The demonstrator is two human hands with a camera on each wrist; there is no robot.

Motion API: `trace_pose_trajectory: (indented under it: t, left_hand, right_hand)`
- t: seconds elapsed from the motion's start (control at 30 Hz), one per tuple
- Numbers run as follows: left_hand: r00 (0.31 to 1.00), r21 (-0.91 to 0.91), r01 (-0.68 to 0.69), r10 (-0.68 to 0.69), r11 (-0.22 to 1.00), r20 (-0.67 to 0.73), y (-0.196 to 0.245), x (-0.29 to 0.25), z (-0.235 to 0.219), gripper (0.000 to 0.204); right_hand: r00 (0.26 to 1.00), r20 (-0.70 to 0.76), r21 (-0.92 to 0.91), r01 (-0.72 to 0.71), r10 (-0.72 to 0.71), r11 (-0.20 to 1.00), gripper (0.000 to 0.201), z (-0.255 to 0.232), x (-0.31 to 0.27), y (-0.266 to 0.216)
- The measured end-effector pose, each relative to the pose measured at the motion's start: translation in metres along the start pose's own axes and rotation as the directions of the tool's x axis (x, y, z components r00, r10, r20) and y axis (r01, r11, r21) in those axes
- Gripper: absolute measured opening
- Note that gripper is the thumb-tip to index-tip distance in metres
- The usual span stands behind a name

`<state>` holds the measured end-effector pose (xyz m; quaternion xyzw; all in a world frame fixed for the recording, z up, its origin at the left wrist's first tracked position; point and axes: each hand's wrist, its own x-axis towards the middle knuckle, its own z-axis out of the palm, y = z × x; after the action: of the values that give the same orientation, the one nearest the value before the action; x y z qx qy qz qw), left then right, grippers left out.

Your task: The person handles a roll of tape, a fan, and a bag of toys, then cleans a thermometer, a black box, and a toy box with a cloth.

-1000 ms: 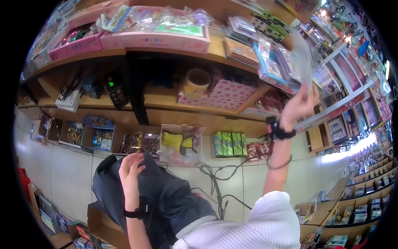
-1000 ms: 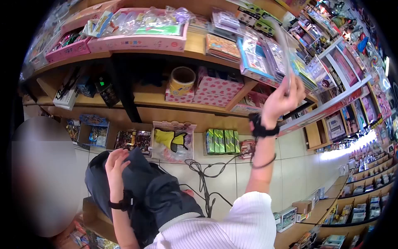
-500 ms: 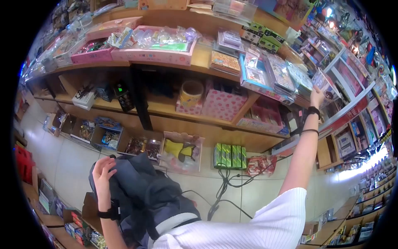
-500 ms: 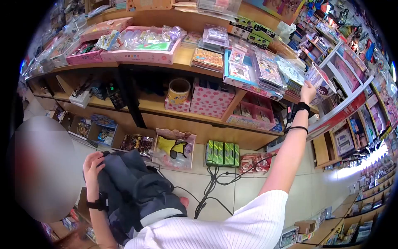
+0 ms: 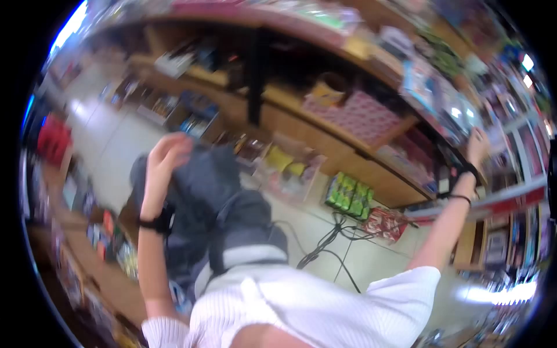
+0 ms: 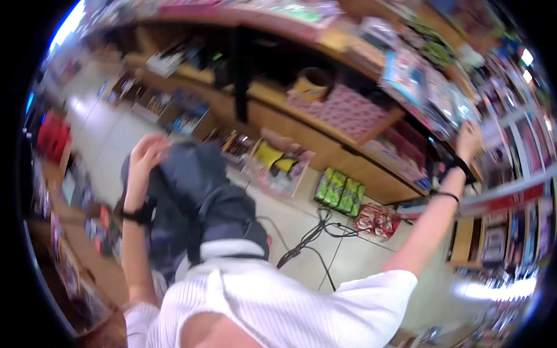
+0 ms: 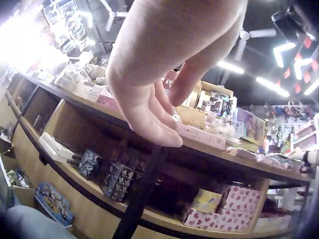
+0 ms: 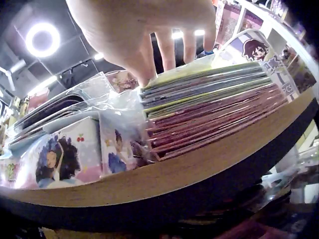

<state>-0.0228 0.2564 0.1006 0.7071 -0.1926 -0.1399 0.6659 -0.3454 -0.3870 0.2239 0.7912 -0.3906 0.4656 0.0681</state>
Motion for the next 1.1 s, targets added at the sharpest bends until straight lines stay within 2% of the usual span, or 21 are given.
trace_pose_trajectory:
  t: [0.03, 0.07, 0.1, 0.17, 0.2, 0.23, 0.27, 0.33, 0.37, 0.4, 0.43, 0.57, 0.63, 0.77, 0.8, 0.83, 0.9, 0.97, 1.0, 1.03, 1.1]
  left_hand:
    - [0.999, -0.020, -0.030, 0.030, 0.999, 0.012, 0.002, 0.000, -0.001, 0.025]
    - [1.000, -0.045, -0.029, 0.029, 0.999, 0.006, -0.003, 0.000, -0.006, 0.024]
    - [0.999, -0.077, -0.042, 0.042, 0.996, 0.006, -0.007, 0.002, -0.011, 0.024]
    - [0.998, -0.081, -0.027, 0.022, 0.996, -0.058, -0.012, -0.001, -0.020, 0.024]
    - [0.998, -0.066, -0.014, 0.010, 0.998, -0.058, -0.016, -0.007, -0.021, 0.024]
    - [0.997, -0.075, 0.002, -0.008, 0.997, -0.079, -0.019, -0.010, -0.023, 0.024]
    - [0.996, -0.080, -0.009, 0.002, 0.997, -0.088, -0.023, -0.010, -0.025, 0.024]
    - [0.993, -0.120, -0.007, -0.007, 0.993, -0.118, -0.024, -0.009, -0.026, 0.024]
    - [0.991, -0.132, -0.006, -0.012, 0.991, -0.132, -0.024, -0.007, -0.030, 0.024]
    - [0.984, -0.175, -0.021, -0.010, 0.984, -0.175, -0.025, -0.006, -0.036, 0.024]
    - [0.976, -0.217, -0.041, -0.007, 0.975, -0.218, -0.025, -0.003, -0.042, 0.024]
    - [0.942, -0.249, -0.071, -0.017, 0.966, -0.335, -0.023, 0.014, -0.063, 0.024]
    - [0.928, -0.304, -0.092, -0.029, 0.948, -0.372, -0.020, 0.015, -0.078, 0.023]
    - [0.906, -0.337, -0.120, -0.036, 0.934, -0.422, -0.020, 0.038, -0.102, 0.021]
    - [0.910, -0.342, -0.110, -0.044, 0.933, -0.413, -0.019, 0.044, -0.106, 0.021]
    - [0.903, -0.360, -0.119, -0.050, 0.925, -0.428, -0.018, 0.051, -0.110, 0.021]
    - [0.897, -0.382, -0.133, -0.054, 0.914, -0.440, -0.015, 0.072, -0.121, 0.021]
    - [0.915, -0.365, -0.174, 0.013, 0.915, -0.403, -0.015, 0.096, -0.128, 0.021]
    - [0.916, -0.349, -0.218, 0.068, 0.911, -0.394, -0.020, 0.114, -0.133, 0.021]
    - [0.920, -0.358, -0.210, 0.061, 0.910, -0.387, -0.025, 0.132, -0.137, 0.021]
    - [0.909, -0.260, -0.285, 0.175, 0.922, -0.378, -0.036, 0.164, -0.144, 0.020]
  right_hand:
    - [0.985, 0.071, 0.167, -0.170, 0.160, 0.971, 0.032, 0.029, 0.020, 0.059]
    - [0.979, 0.079, 0.074, -0.192, 0.187, 0.978, 0.032, 0.005, 0.011, 0.011]
    - [0.993, -0.092, -0.141, 0.061, -0.074, 0.988, 0.029, 0.012, 0.023, 0.025]
    - [0.975, -0.206, 0.078, 0.102, -0.084, 0.992, 0.026, 0.002, 0.014, -0.041]
    - [0.985, -0.173, 0.337, 0.080, -0.022, 0.938, 0.024, 0.004, 0.005, -0.073]
    - [0.992, -0.118, 0.571, 0.035, 0.039, 0.820, 0.023, 0.010, -0.006, -0.106]
    - [0.996, -0.041, 0.585, 0.091, -0.083, 0.806, 0.022, 0.012, -0.023, -0.147]
    - [0.964, 0.132, 0.636, 0.096, -0.231, 0.766, 0.018, 0.026, -0.069, -0.219]
    - [0.911, 0.238, 0.554, 0.157, -0.336, 0.818, 0.016, 0.023, -0.093, -0.267]
    - [0.831, 0.300, 0.618, 0.205, -0.469, 0.759, 0.014, 0.033, -0.114, -0.303]
    - [0.750, 0.367, 0.700, 0.168, -0.551, 0.694, 0.014, 0.046, -0.135, -0.330]
    - [0.520, 0.475, 0.793, 0.098, -0.710, 0.602, 0.018, 0.119, -0.197, -0.419]
    - [0.488, 0.379, 0.859, 0.131, -0.786, 0.496, 0.019, 0.135, -0.216, -0.470]
    - [0.398, 0.449, 0.855, 0.067, -0.800, 0.513, 0.019, 0.190, -0.245, -0.537]
    - [0.388, 0.399, 0.849, 0.186, -0.831, 0.494, 0.021, 0.204, -0.251, -0.546]
    - [0.408, 0.331, 0.849, 0.265, -0.851, 0.457, 0.024, 0.215, -0.254, -0.555]
    - [0.474, 0.285, 0.789, 0.377, -0.833, 0.485, 0.027, 0.240, -0.249, -0.574]
    - [0.552, 0.293, 0.713, 0.418, -0.781, 0.563, 0.028, 0.269, -0.236, -0.586]
    - [0.554, 0.299, 0.647, 0.481, -0.777, 0.592, 0.031, 0.281, -0.229, -0.589]
    - [0.558, 0.305, 0.575, 0.538, -0.772, 0.616, 0.033, 0.290, -0.224, -0.591]
    - [0.588, 0.315, 0.481, 0.578, -0.745, 0.659, 0.039, 0.308, -0.219, -0.588]
